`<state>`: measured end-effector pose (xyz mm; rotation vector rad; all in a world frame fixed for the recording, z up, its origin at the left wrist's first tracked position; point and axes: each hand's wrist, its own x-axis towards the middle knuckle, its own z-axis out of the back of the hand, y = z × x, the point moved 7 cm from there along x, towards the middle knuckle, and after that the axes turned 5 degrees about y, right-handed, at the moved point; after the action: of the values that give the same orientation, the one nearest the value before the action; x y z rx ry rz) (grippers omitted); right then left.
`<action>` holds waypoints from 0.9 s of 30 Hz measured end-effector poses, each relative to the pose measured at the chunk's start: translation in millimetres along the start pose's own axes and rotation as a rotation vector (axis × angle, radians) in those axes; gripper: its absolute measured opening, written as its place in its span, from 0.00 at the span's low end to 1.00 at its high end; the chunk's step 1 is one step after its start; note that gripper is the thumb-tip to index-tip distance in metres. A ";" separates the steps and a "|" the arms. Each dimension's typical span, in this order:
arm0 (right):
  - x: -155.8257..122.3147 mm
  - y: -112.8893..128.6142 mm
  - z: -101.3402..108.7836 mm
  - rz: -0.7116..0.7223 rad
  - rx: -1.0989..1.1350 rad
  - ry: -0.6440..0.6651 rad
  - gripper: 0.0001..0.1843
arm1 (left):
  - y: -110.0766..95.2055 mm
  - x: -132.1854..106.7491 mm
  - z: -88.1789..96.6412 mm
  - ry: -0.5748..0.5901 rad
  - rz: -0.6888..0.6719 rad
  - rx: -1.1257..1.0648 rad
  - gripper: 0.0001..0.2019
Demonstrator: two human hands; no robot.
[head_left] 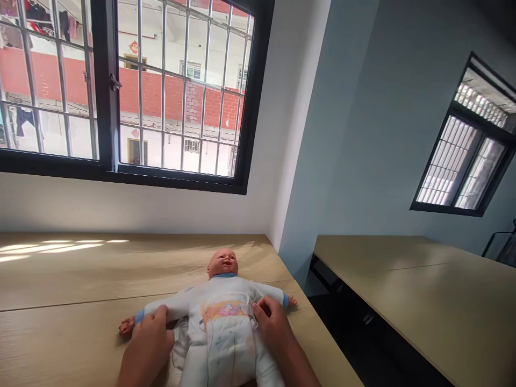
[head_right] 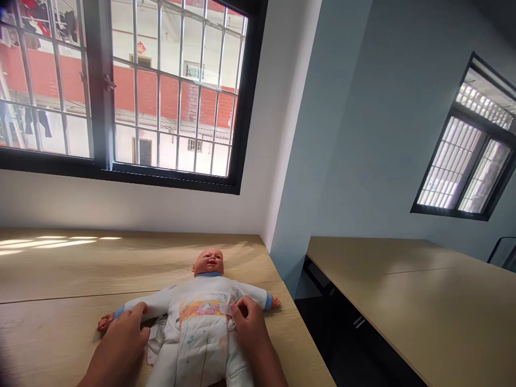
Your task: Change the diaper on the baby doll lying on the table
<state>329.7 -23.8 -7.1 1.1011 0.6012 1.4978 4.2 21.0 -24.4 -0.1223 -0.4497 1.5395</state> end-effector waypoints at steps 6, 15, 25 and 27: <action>0.4 22.6 -32.2 0.005 -0.141 0.039 0.12 | -74.7 -23.6 9.8 0.034 -0.358 -0.537 0.14; -0.7 6.7 22.2 -0.166 -0.456 -0.158 0.10 | -81.9 -32.7 -10.5 0.117 -0.302 -0.633 0.20; 8.6 51.2 7.5 -0.008 -0.163 0.123 0.27 | -68.6 -30.1 -17.4 0.048 -0.223 -0.816 0.21; 16.9 66.7 -21.8 -0.006 -0.160 0.297 0.41 | -64.4 -27.9 -18.4 0.038 -0.211 -0.828 0.19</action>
<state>280.0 -19.6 45.2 0.7598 0.6738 1.6881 71.8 -5.4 -24.2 -0.7187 -1.0152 1.0632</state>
